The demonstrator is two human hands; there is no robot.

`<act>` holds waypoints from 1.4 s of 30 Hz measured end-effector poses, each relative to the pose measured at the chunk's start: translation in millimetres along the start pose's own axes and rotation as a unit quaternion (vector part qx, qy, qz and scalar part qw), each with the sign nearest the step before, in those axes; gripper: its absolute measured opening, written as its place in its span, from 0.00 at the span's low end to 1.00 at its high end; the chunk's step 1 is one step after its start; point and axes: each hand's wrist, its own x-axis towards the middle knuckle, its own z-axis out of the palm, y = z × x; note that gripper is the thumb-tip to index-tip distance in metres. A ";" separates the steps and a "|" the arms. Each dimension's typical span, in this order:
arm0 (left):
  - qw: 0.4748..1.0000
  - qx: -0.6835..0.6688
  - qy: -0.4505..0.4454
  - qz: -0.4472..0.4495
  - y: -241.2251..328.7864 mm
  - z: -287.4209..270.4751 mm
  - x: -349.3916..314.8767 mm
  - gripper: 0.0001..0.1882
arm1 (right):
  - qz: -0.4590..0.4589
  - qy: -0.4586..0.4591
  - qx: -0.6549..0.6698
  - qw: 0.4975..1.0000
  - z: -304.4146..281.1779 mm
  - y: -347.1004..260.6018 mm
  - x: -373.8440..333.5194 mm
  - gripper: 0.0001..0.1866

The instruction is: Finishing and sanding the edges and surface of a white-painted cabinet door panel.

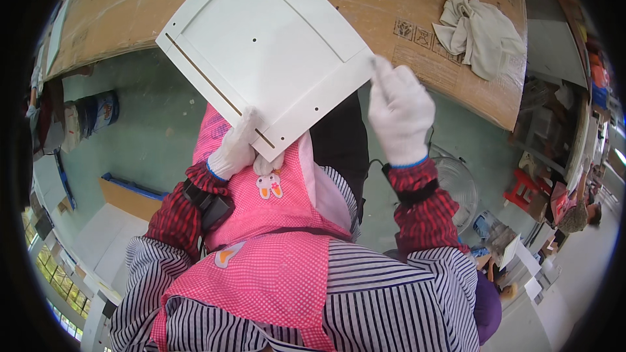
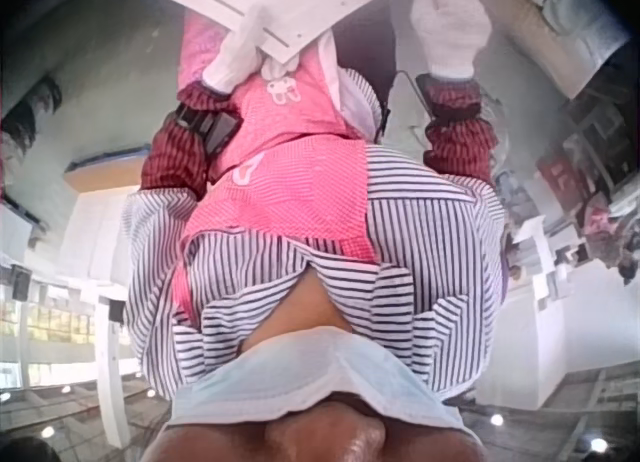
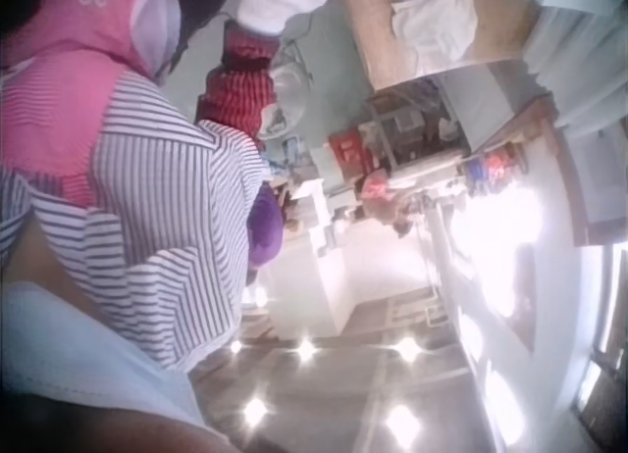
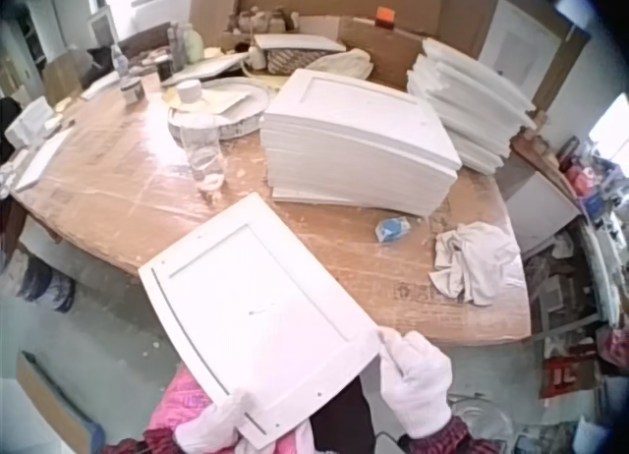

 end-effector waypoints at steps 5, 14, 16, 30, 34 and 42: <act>0.993 0.017 0.114 0.024 -19.3 0.6 3.9 0.35 | 0.006 0.042 -0.070 0.997 0.5 -6.7 -13.4 0.18; 0.983 -0.044 0.169 0.055 -23.4 9.7 7.0 0.31 | -0.125 -0.034 -0.031 0.991 -1.5 -22.2 -16.0 0.25; 0.984 -0.021 0.174 0.046 -21.3 10.7 8.1 0.31 | -0.056 -0.001 -0.045 0.997 -1.3 -5.2 0.0 0.24; 0.995 -0.037 0.088 0.031 -28.3 -5.2 11.7 0.32 | -0.124 -0.038 -0.100 0.986 -0.6 -25.3 -22.0 0.27; 0.995 -0.027 0.091 0.024 -27.0 -3.0 10.4 0.32 | -0.107 -0.025 -0.108 0.988 0.1 -22.5 -15.8 0.26; 0.998 0.004 0.065 0.002 -15.2 -3.4 7.3 0.35 | -0.100 -0.043 -0.118 0.987 -0.8 -27.9 -17.9 0.24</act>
